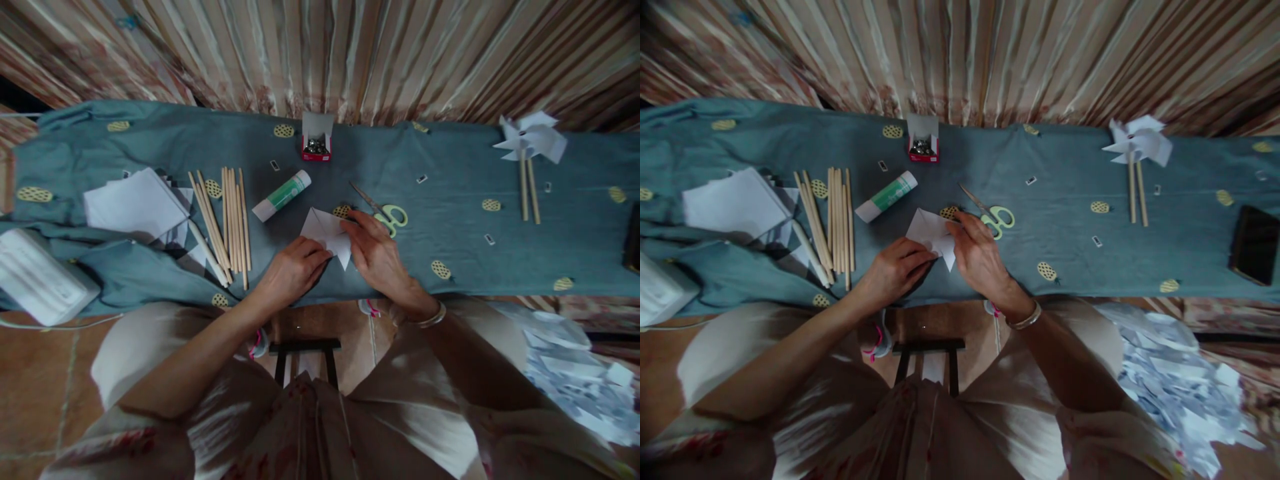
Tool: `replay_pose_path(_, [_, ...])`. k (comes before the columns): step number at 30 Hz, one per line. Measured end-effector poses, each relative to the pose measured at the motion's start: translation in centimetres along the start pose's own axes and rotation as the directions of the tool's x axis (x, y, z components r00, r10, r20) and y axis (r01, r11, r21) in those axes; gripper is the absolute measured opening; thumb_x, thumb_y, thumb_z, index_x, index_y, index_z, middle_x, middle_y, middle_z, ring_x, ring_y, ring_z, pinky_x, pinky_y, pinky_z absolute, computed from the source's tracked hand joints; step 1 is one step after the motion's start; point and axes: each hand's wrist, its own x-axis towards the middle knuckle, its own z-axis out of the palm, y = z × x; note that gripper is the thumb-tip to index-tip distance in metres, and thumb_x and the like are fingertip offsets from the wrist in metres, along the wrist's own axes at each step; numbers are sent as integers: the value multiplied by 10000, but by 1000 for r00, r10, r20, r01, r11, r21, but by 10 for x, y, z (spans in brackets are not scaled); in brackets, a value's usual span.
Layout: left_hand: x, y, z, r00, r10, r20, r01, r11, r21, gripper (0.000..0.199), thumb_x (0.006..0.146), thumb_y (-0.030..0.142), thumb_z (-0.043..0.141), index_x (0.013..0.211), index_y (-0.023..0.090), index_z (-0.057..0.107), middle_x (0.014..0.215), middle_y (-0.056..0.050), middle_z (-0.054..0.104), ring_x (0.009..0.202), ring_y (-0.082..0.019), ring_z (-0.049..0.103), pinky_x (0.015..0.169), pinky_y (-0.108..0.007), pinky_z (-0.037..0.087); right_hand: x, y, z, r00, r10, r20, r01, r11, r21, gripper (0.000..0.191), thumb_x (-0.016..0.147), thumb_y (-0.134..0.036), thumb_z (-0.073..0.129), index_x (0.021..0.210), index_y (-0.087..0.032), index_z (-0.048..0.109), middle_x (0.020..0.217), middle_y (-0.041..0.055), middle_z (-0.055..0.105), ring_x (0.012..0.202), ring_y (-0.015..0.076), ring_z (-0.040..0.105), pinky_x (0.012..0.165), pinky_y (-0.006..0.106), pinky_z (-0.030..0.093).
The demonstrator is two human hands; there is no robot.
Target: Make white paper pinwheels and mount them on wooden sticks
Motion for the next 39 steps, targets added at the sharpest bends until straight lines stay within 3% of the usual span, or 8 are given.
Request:
replay_pose_path(6, [0,-7,-6,1000,19,16,-20,997,76,220,979,175,513,1051,144,718,950,-94,710,889,-193,637,789,-332,565,9,3,-8,995,96,2,-96,986,133,295,929,-195,499,1135,-202,709,1186,95,726,1116,257,665,1034,487,505])
replay_pose_path(10, [1,-17,-14,1000,15,1,-15,992,128,223,973,170,510,1005,153,730,966,-99,716,897,-203,620,787,-345,549,5,1,-13,978,203,50,-209,949,238,199,879,-203,575,967,-218,753,927,36,775,797,188,710,794,351,573])
replay_pose_path(15, [3,-12,-19,999,22,-28,-19,993,117,194,968,195,532,972,151,721,981,-103,709,920,-217,608,788,-350,520,-3,-2,-18,949,294,117,-315,912,264,179,867,-250,607,929,-218,772,795,13,766,661,158,678,636,280,519])
replay_pose_path(20, [1,1,-15,995,80,55,-85,992,92,184,963,291,581,993,149,693,983,-97,709,931,-224,609,797,-358,497,-6,-8,-23,943,286,169,-323,910,261,171,871,-252,605,899,-211,769,721,-5,745,583,134,637,568,246,471])
replay_pose_path(24, [1,3,-11,993,85,88,-98,982,163,166,978,258,560,1005,154,687,963,-76,715,895,-208,627,767,-336,488,-6,-11,-26,953,239,184,-280,929,243,180,871,-233,592,880,-210,770,727,3,748,578,137,629,568,251,458])
replay_pose_path(31, [1,4,-8,992,127,28,-129,978,166,145,970,199,565,933,128,686,888,-64,713,803,-178,623,711,-293,493,-7,-9,-27,961,192,199,-219,968,125,190,863,-202,595,877,-200,785,776,49,762,660,183,678,620,291,491])
replay_pose_path(36, [1,5,-9,995,104,-1,-102,979,176,145,965,181,562,925,121,688,852,-60,707,764,-171,624,689,-280,511,-8,-6,-28,961,189,200,-231,950,211,200,821,-181,662,980,-211,779,956,62,778,822,198,707,787,338,558])
replay_pose_path(39, [1,5,-9,996,87,9,-88,982,168,167,977,185,539,930,126,688,858,-64,708,766,-165,630,694,-279,516,-8,-3,-27,965,149,214,-215,919,329,178,797,-180,708,950,-242,774,971,38,775,888,207,709,835,364,564])
